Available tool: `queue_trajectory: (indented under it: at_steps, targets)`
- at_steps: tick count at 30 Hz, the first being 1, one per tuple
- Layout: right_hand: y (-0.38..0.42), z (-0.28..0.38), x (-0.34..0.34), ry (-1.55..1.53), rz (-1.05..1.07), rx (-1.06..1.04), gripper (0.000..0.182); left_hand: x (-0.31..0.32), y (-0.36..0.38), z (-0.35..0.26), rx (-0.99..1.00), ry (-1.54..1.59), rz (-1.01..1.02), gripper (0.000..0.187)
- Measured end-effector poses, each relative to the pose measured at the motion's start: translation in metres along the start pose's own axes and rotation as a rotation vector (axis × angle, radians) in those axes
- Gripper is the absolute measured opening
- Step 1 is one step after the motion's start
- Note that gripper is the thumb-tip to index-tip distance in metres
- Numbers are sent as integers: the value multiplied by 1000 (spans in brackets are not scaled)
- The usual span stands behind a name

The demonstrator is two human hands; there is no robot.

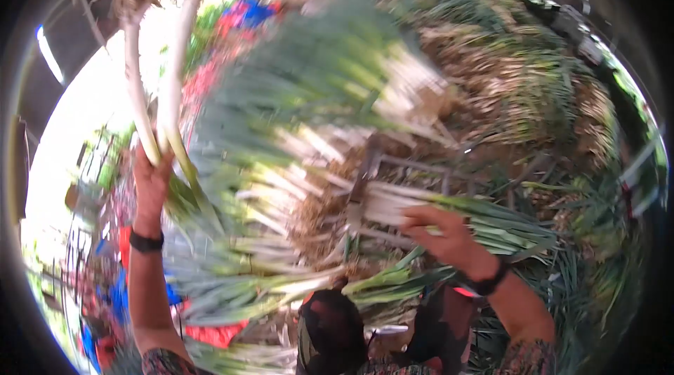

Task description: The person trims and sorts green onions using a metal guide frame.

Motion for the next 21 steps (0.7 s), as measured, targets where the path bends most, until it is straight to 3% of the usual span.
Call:
queue_trajectory:
  at_steps: [1,3,4,5,8,9,12,13,16,21]
  targets:
    - [-10,15,6,-39,26,-82,41,18,0,-35,80,-100,-55,33]
    - [-32,54,19,-100,-1,-271,61,48,10,-102,-48,42,183,30]
    - [-40,72,24,-95,-40,-378,69,69,16,-123,216,-111,200,24]
    - [-49,82,29,-296,-73,-371,75,88,24,-147,330,-29,269,19]
    - [-32,115,31,-788,-185,-329,87,132,55,-220,513,88,407,27]
    - [-17,112,26,-887,-205,-286,69,138,63,-236,482,80,419,29]
    - [26,98,10,-825,-322,-133,54,147,84,-262,426,57,523,30]
    - [38,96,6,-779,-340,-82,35,148,87,-266,415,46,572,30]
    - [79,98,-19,-780,-395,64,27,161,95,-266,333,63,678,34]
    - [119,92,-46,-770,-523,-24,27,172,123,-301,48,385,876,35]
Point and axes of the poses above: each hand's wrist, its own y-axis away from the middle knuckle, its own x-axis out of the palm, z = x × y, the point moved 1 cm from there along -y, towards the middle knuckle, and after that the axes turned 1 degree about -z, right-handed, at the moved point
